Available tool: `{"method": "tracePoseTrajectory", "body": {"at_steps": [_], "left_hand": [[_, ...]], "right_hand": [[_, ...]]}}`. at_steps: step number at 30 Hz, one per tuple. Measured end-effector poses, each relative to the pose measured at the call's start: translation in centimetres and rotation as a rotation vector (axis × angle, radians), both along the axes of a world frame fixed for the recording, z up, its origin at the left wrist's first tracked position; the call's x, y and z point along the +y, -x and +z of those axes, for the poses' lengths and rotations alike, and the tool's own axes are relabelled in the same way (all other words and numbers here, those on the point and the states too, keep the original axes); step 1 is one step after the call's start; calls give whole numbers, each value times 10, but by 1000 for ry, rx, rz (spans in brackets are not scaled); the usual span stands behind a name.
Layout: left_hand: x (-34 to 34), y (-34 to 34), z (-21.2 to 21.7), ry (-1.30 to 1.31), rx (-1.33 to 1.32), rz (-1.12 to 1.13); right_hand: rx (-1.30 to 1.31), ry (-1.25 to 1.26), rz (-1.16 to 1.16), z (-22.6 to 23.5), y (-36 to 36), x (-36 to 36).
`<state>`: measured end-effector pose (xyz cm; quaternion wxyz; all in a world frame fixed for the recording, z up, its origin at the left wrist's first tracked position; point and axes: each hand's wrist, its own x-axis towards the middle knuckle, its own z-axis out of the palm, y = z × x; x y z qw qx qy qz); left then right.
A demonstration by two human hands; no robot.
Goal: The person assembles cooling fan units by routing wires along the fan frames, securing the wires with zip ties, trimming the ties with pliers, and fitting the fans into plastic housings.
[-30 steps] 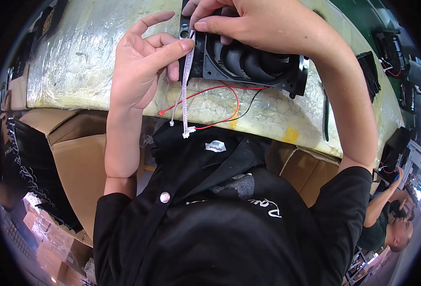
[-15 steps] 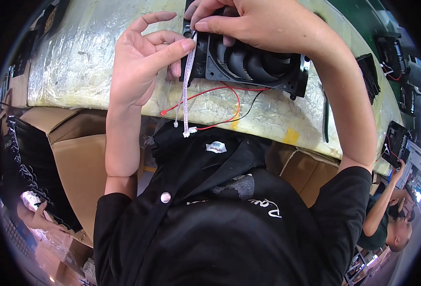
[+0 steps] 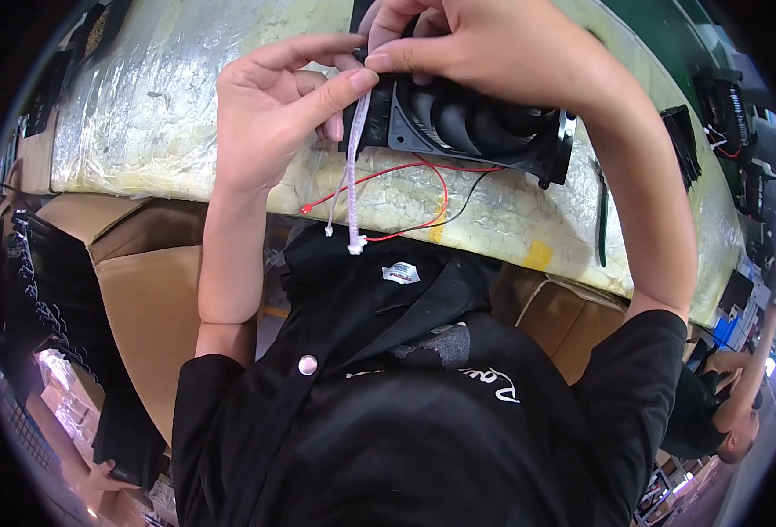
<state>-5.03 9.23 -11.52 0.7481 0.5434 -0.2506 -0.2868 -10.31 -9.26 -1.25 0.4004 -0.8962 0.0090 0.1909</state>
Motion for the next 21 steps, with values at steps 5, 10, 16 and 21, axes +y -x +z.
{"method": "tracePoseTrajectory", "body": {"at_steps": [5, 10, 16, 21], "left_hand": [[6, 9, -16, 86, -104, -15], [4, 35, -21, 123, -147, 63], [10, 28, -38, 103, -396, 132], [8, 30, -39, 117, -363, 160]], "right_hand": [[-290, 97, 78, -14, 26, 11], [-281, 42, -64, -22, 54, 22], [-180, -307, 256, -1, 86, 43], [-629, 309, -170, -6, 90, 43]]}}
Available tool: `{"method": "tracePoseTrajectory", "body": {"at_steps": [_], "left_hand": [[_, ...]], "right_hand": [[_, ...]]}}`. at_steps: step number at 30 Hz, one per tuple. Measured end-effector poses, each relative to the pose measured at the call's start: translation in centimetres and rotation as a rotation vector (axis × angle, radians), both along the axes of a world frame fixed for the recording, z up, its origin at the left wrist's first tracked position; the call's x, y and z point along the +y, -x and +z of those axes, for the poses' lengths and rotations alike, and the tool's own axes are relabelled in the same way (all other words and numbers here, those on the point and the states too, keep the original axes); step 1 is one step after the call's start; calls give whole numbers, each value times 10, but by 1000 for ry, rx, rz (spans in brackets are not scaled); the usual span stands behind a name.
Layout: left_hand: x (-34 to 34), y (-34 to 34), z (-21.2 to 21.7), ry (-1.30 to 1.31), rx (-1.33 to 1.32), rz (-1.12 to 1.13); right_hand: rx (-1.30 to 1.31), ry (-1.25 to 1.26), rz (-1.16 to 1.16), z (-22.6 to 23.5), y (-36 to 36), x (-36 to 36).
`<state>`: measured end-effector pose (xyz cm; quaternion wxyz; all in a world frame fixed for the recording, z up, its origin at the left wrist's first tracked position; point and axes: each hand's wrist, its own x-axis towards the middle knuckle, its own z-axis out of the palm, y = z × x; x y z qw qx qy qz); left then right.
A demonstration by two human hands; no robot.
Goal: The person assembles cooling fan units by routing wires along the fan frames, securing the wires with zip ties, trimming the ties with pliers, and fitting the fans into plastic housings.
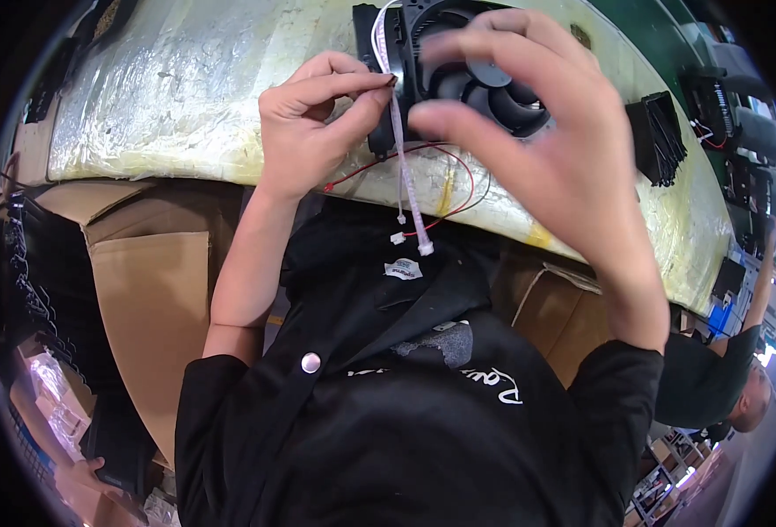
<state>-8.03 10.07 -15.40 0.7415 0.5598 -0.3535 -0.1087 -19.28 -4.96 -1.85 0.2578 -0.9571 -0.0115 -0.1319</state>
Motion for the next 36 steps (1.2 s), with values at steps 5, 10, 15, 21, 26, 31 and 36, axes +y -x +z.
{"method": "tracePoseTrajectory", "body": {"at_steps": [5, 10, 15, 21, 26, 31, 36], "left_hand": [[-2, -1, -5, 80, 17, -26], [-1, 0, -3, 93, 15, 4], [-5, -5, 1, -40, 26, -73], [-4, -8, 1, -107, -174, 32], [4, -9, 8, -164, -95, 26], [-9, -6, 3, -98, -341, 122], [-4, -4, 1, -27, -513, 263]], "right_hand": [[-228, 224, 4, -51, -15, 0], [-424, 222, 59, -64, -21, 10], [-527, 140, 83, -72, -9, 2], [-499, 4, 95, -74, -14, -4], [-585, 321, -312, -71, 65, -69], [123, 422, -699, -128, 163, -107], [156, 444, -722, -125, 162, -96]]}}
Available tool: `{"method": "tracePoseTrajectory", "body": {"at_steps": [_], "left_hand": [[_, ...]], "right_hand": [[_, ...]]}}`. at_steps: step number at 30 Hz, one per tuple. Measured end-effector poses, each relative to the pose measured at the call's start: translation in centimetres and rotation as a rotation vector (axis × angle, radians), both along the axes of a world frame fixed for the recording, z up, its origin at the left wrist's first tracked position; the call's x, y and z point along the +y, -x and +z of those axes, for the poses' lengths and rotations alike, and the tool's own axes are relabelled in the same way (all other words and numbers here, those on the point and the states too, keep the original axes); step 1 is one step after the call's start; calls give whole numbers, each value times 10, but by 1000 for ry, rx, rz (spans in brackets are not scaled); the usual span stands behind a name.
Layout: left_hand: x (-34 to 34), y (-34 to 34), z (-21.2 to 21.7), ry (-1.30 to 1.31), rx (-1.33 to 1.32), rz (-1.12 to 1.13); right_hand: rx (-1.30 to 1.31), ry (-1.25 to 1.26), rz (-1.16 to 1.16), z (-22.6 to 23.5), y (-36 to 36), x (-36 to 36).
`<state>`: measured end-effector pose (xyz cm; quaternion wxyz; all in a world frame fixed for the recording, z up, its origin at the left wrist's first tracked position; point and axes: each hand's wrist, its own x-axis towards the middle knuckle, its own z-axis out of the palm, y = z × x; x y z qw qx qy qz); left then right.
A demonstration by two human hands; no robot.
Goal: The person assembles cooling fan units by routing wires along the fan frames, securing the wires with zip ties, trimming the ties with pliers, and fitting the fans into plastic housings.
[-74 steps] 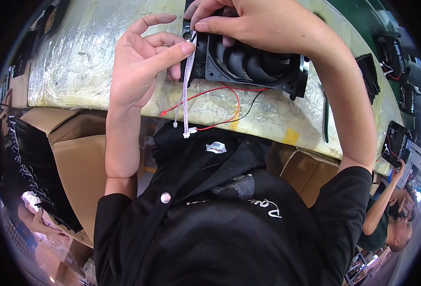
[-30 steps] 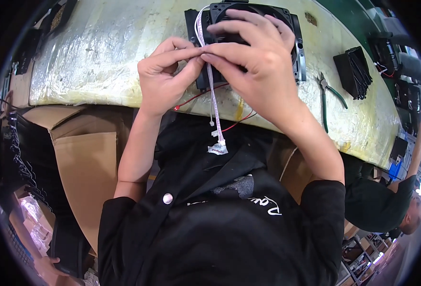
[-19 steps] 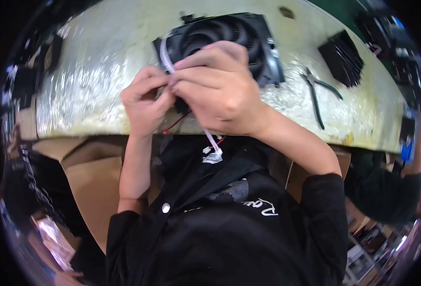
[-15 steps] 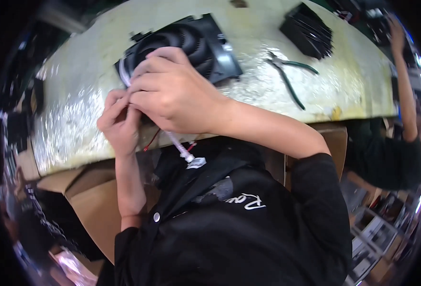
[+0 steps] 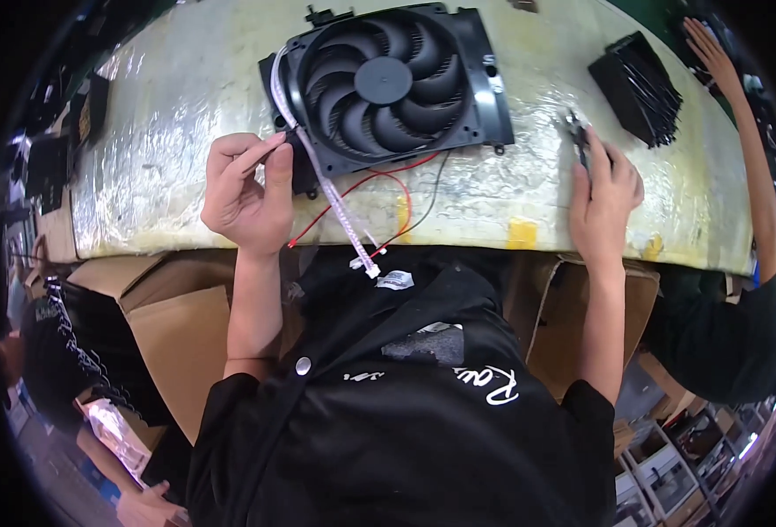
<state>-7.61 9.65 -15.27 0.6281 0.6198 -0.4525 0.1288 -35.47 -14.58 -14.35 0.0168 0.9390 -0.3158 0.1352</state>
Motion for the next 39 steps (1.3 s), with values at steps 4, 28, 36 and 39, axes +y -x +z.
{"method": "tracePoseTrajectory", "body": {"at_steps": [4, 28, 36, 39], "left_hand": [[-2, -3, 1, 57, 31, -25], [3, 0, -3, 114, 272, -83], [5, -1, -3, 121, 371, -67], [-1, -1, -1, 129, 368, -85]], "right_hand": [[-359, 87, 95, -9, 3, -3], [308, -31, 804, 157, -186, 90], [418, -105, 753, 167, -194, 97], [460, -125, 709, 172, -191, 97]]}}
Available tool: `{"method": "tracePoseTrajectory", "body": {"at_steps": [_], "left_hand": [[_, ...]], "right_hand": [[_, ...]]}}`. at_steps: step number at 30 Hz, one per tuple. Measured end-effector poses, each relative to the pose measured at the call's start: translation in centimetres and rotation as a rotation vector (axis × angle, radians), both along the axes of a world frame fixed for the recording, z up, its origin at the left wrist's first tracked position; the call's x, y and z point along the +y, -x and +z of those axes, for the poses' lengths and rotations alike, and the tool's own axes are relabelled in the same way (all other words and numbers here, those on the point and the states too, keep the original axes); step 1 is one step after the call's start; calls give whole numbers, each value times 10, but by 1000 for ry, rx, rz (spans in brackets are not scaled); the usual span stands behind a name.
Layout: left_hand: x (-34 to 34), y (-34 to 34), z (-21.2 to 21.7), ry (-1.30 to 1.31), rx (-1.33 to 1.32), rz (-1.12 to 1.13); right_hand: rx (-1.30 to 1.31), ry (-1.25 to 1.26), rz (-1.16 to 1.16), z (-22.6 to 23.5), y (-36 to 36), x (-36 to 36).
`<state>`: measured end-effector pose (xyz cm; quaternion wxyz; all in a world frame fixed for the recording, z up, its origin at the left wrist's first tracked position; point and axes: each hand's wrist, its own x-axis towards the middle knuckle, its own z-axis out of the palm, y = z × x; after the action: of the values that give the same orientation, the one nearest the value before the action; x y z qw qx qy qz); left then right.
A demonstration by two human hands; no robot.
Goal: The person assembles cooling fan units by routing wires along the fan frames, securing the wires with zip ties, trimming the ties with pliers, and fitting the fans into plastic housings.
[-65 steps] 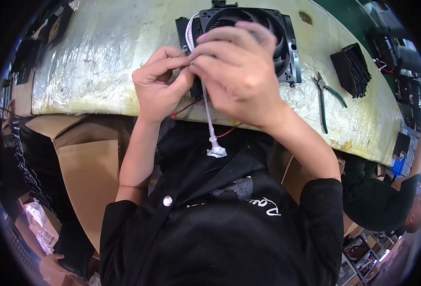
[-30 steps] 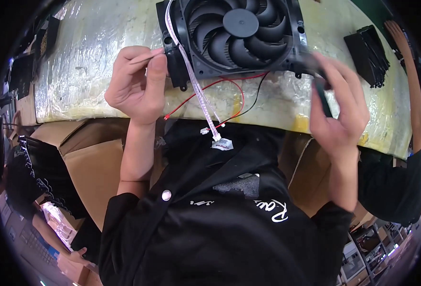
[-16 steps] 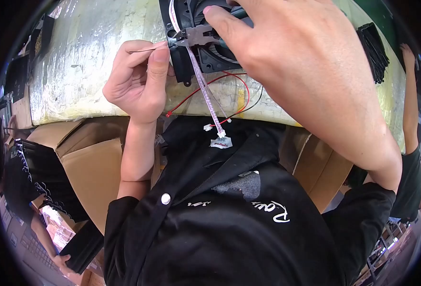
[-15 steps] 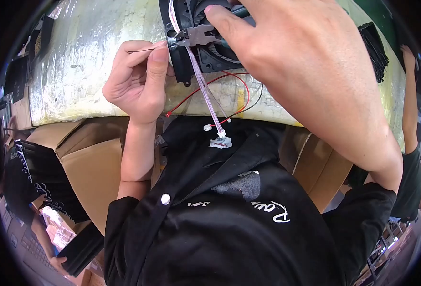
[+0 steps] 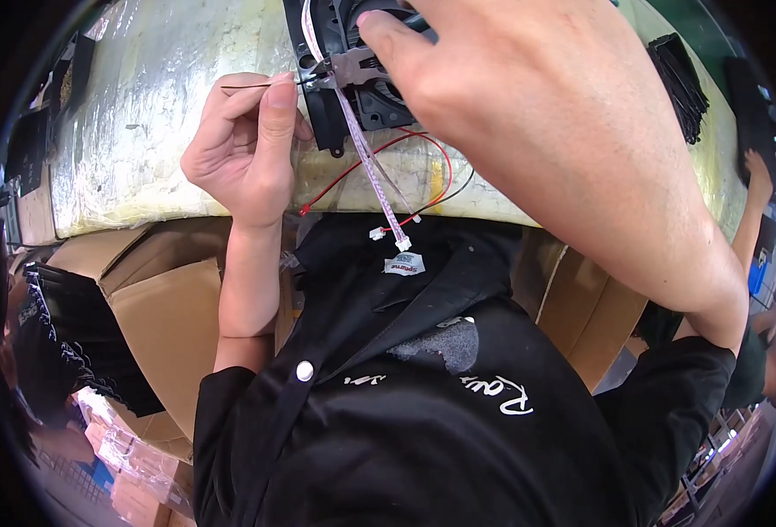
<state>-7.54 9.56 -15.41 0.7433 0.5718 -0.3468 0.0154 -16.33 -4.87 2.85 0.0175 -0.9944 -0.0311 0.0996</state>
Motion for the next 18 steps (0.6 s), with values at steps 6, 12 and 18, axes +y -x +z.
{"method": "tracePoseTrajectory", "body": {"at_steps": [6, 12, 18], "left_hand": [[7, 3, -3, -25, -29, 40], [4, 2, 15, -33, 212, -116], [6, 12, 7, -120, 256, -101]], "right_hand": [[-80, 94, 209, -13, 4, 2], [-146, 389, 332, -20, 15, 5], [-253, 289, 240, -38, 32, 11]]}}
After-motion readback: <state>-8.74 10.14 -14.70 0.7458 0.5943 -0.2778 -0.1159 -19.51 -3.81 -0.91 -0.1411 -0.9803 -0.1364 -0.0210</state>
